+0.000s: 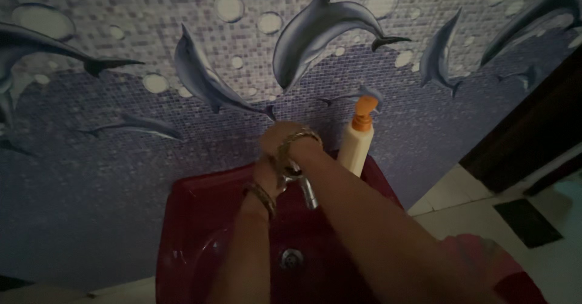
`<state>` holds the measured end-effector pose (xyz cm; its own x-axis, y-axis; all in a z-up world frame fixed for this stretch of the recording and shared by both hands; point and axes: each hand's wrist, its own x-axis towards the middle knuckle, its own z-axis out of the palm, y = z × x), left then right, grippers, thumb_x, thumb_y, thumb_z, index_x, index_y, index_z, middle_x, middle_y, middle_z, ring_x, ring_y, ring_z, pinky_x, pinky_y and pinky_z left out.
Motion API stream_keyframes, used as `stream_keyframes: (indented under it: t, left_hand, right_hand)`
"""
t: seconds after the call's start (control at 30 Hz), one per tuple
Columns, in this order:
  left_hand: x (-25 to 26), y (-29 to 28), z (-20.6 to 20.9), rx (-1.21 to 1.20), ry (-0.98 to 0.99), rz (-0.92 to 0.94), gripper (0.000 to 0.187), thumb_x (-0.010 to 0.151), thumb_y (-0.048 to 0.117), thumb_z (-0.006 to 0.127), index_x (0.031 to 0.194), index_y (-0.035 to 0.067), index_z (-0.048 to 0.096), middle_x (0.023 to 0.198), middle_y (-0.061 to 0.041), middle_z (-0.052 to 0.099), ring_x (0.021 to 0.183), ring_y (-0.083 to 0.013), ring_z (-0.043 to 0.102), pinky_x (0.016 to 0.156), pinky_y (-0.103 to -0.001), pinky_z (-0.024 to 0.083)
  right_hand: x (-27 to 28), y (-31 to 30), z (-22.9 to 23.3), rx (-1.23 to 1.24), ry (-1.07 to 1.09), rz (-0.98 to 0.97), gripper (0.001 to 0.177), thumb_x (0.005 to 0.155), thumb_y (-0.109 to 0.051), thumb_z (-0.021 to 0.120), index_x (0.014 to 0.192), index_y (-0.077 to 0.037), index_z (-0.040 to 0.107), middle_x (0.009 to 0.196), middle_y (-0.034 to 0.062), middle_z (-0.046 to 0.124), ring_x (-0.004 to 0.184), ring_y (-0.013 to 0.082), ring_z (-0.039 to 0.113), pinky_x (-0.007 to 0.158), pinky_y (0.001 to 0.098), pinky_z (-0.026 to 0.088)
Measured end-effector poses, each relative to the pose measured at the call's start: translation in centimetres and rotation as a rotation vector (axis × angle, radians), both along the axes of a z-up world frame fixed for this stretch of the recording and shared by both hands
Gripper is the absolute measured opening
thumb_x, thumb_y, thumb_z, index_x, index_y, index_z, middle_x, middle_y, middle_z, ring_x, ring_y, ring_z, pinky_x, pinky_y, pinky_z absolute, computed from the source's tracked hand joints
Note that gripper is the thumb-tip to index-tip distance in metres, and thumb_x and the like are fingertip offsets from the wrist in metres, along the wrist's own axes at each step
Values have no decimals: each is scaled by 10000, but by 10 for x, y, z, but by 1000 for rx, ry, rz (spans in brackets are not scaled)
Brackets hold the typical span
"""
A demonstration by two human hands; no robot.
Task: The person takes a cloth from a towel ring and wipes the basin and rim of a red pedestal sink, moving a bottle to clean the surface underneath.
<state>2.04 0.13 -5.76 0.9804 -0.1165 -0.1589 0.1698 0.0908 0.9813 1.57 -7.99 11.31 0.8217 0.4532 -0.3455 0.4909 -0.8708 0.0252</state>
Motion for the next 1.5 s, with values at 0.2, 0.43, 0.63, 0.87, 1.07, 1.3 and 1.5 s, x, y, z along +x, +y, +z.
stream_keyframes:
  t: [0.2, 0.43, 0.63, 0.87, 1.07, 1.3, 1.5]
  left_hand:
    - [23, 3, -40, -119, -331, -39, 397, 1037, 304, 512, 1266, 17, 661, 1188, -122, 688, 972, -198, 657, 778, -313, 553]
    - [23, 14, 8, 131, 1, -103, 447, 1051, 377, 461, 1212, 17, 671, 1235, -182, 677, 1087, -300, 645, 899, -408, 532]
    - [-18, -5, 71, 32, -70, 178, 510, 1067, 418, 418, 1087, -5, 703, 1180, -242, 682, 1086, -375, 649, 933, -463, 529]
    - [-45, -18, 128, 765, -647, 17, 478, 1023, 353, 371, 960, 63, 746, 1020, -148, 744, 913, -319, 679, 853, -452, 515]
    - [-16, -1, 120, 282, -456, -112, 489, 1034, 341, 443, 697, 36, 623, 678, -110, 642, 613, -234, 576, 607, -372, 465]
    - [56, 17, -20, -626, 65, -93, 368, 1023, 278, 556, 738, 58, 632, 718, -62, 623, 677, -204, 581, 661, -329, 487]
    - [70, 12, -136, -678, 103, -53, 328, 1029, 281, 535, 818, 57, 649, 762, -59, 632, 684, -204, 588, 645, -342, 496]
  right_hand:
    - [-58, 0, 8, 462, -297, -525, 244, 919, -228, 615, 906, -28, 753, 909, 210, 734, 850, 356, 736, 740, 448, 596]
    - [-103, -8, -23, 864, -738, -368, 236, 1000, -196, 567, 1052, 13, 662, 937, 235, 743, 782, 405, 734, 672, 478, 600]
    - [-125, -14, -44, 1371, -684, -385, 372, 1060, -265, 424, 1179, 23, 626, 852, 224, 742, 717, 352, 741, 613, 434, 581]
    - [-117, -18, -71, 1642, -475, -586, 426, 1099, -250, 349, 919, 47, 595, 717, 146, 654, 624, 189, 621, 544, 353, 505]
    - [-116, -15, -72, 1536, -554, -538, 419, 1106, -210, 390, 822, 36, 577, 666, 130, 604, 567, 185, 561, 511, 372, 448]
    - [-127, -15, -58, 1532, -484, -556, 416, 1101, -243, 364, 866, 20, 585, 656, 103, 581, 575, 172, 558, 515, 367, 454]
    - [-130, -15, -54, 1481, -545, -564, 414, 1105, -258, 362, 889, 16, 584, 671, 126, 599, 580, 196, 591, 536, 364, 468]
